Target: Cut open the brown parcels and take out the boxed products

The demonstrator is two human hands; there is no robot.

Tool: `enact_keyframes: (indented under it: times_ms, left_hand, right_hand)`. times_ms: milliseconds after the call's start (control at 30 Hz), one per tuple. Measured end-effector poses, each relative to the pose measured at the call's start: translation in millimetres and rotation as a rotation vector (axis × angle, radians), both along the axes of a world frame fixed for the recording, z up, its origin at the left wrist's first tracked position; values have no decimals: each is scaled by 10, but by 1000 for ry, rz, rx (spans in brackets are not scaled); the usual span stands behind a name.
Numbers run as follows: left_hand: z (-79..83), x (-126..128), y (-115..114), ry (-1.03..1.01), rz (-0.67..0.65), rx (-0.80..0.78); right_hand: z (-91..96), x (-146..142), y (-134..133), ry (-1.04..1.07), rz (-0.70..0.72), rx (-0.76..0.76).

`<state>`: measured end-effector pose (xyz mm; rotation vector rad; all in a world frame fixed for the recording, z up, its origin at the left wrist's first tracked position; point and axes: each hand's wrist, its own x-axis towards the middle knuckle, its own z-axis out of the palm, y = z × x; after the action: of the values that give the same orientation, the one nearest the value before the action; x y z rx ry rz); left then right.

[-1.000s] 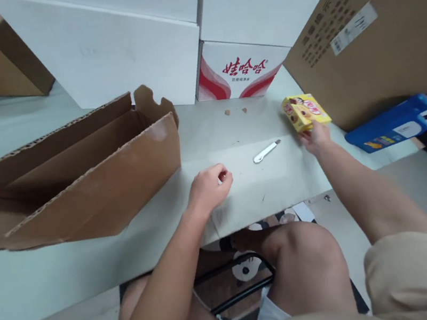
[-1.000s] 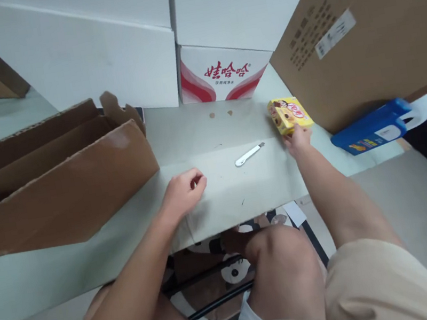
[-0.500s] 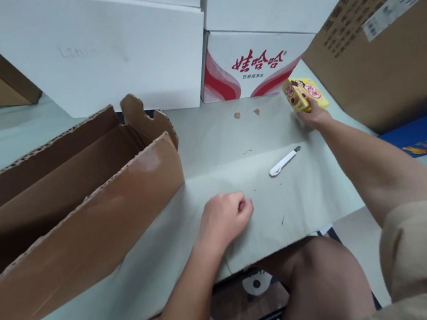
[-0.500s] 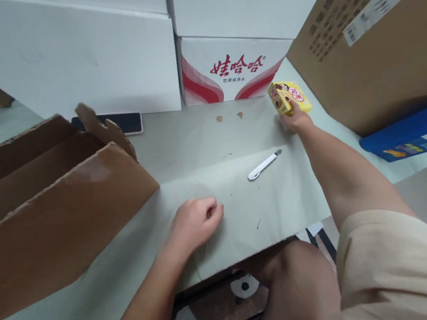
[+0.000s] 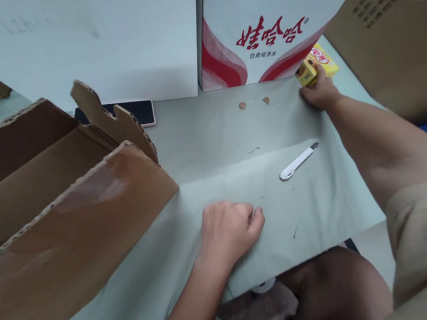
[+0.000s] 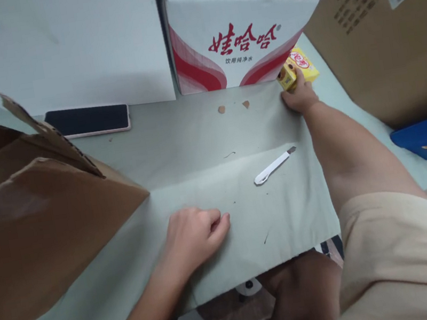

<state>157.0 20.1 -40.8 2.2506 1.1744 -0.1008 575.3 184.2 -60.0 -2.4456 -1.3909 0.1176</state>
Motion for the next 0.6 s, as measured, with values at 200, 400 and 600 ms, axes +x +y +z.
enact_keyframes:
  times_ms: [200,400,600]
  left_hand:
    - [2,0,-7,19,-11,14]
    - [-5,19,3,50,-21,2]
    - [-15,12,1,62,-21,5]
  right_hand:
    - [-34,-161,-167,24,-85,85]
    - [-41,-158,-153,-2,-94,72]
    - [-71,-118,-60,-65,-99,-7]
